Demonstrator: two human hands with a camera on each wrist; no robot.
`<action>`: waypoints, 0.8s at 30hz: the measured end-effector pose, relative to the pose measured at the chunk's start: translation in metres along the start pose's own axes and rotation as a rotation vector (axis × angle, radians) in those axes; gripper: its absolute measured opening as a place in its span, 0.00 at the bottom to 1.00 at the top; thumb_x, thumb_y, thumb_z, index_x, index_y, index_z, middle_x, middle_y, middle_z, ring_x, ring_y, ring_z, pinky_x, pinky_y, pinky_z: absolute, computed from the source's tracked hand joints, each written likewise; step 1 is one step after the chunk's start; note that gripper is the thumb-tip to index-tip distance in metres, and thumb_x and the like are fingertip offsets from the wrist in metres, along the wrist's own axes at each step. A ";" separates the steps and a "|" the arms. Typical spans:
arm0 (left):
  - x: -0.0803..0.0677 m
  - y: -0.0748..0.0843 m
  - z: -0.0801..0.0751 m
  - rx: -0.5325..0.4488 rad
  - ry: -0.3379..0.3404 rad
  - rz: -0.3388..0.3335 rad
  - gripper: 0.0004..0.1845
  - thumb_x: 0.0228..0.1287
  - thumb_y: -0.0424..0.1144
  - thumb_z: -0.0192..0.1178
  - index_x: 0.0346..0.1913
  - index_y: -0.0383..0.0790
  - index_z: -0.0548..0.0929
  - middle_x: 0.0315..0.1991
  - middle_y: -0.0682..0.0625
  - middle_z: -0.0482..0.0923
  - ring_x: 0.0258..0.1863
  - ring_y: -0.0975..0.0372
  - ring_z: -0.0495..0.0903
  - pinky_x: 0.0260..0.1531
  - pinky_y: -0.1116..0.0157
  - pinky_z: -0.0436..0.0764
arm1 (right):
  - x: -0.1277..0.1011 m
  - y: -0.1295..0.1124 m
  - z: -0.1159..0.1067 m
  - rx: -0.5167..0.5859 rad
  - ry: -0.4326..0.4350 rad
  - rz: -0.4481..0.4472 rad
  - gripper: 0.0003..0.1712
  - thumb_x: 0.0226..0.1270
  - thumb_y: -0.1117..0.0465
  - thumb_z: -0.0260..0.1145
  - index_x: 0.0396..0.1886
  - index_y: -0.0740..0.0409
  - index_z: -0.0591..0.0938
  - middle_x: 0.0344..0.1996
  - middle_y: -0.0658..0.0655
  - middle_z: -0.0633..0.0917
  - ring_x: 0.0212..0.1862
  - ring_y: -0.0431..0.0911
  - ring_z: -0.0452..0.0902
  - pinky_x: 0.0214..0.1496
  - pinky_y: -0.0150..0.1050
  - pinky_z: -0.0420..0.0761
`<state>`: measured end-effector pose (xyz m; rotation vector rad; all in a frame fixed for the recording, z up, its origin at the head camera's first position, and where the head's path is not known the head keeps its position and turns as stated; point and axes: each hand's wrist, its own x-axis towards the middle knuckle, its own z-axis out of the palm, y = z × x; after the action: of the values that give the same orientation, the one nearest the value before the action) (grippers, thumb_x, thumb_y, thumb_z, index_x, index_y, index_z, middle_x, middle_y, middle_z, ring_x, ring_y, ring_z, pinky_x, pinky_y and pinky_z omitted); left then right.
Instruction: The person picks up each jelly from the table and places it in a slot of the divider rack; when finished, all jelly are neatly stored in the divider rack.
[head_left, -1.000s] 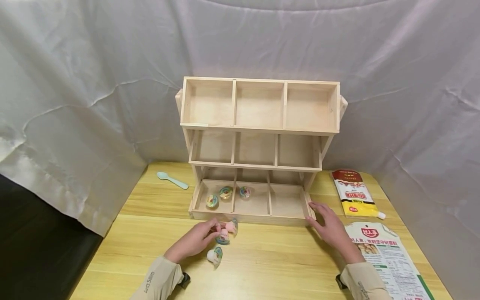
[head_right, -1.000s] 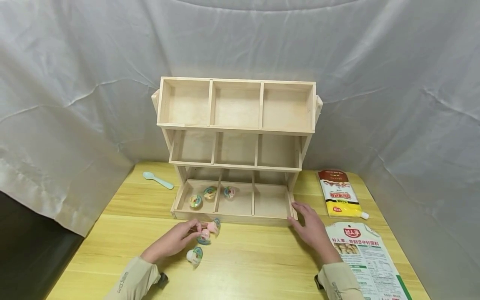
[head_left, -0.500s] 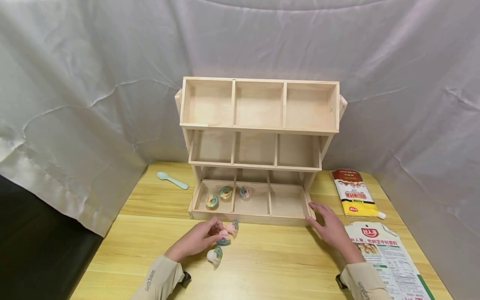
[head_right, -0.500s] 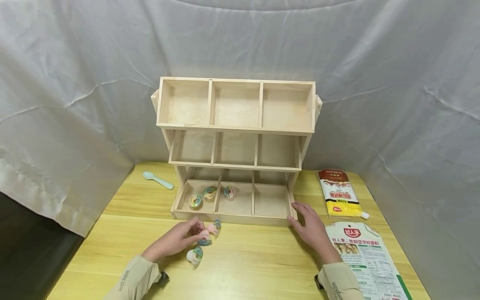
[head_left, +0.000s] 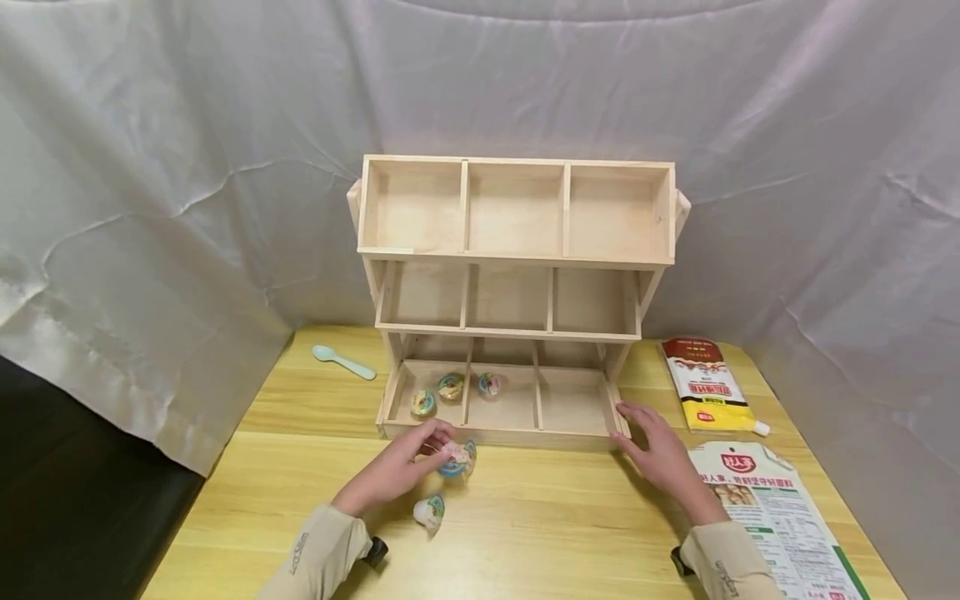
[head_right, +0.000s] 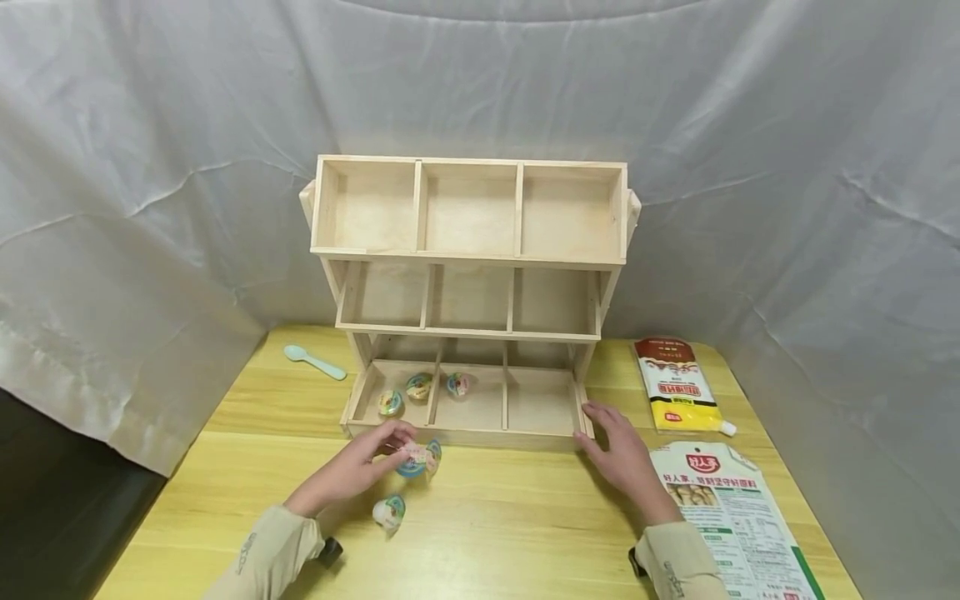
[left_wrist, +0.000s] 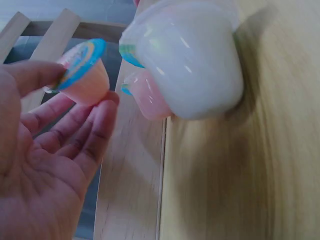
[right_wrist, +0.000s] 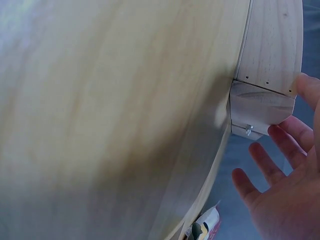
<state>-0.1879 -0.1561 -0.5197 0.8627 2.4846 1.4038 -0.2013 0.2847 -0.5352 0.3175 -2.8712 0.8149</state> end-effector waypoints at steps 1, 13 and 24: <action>0.001 0.001 0.000 -0.006 0.000 -0.002 0.20 0.72 0.49 0.52 0.60 0.42 0.72 0.47 0.60 0.78 0.47 0.65 0.77 0.50 0.65 0.78 | 0.000 0.000 0.000 -0.001 -0.001 0.001 0.36 0.68 0.43 0.60 0.69 0.56 0.67 0.67 0.63 0.67 0.67 0.63 0.60 0.65 0.65 0.60; 0.010 0.005 0.001 -0.124 -0.001 0.061 0.18 0.75 0.43 0.47 0.63 0.48 0.73 0.60 0.54 0.73 0.54 0.62 0.75 0.53 0.65 0.77 | -0.001 -0.001 0.000 -0.004 0.022 -0.016 0.34 0.68 0.45 0.61 0.68 0.57 0.68 0.66 0.64 0.68 0.66 0.64 0.61 0.65 0.65 0.61; 0.013 0.004 0.000 -0.181 0.001 -0.007 0.16 0.72 0.45 0.51 0.58 0.48 0.78 0.53 0.57 0.76 0.42 0.55 0.77 0.41 0.61 0.80 | -0.001 -0.001 -0.001 0.005 0.002 -0.004 0.35 0.67 0.44 0.61 0.69 0.56 0.68 0.67 0.64 0.67 0.67 0.64 0.60 0.65 0.66 0.60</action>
<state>-0.1966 -0.1470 -0.5146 0.8156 2.3137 1.5971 -0.2005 0.2845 -0.5341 0.3221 -2.8665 0.8216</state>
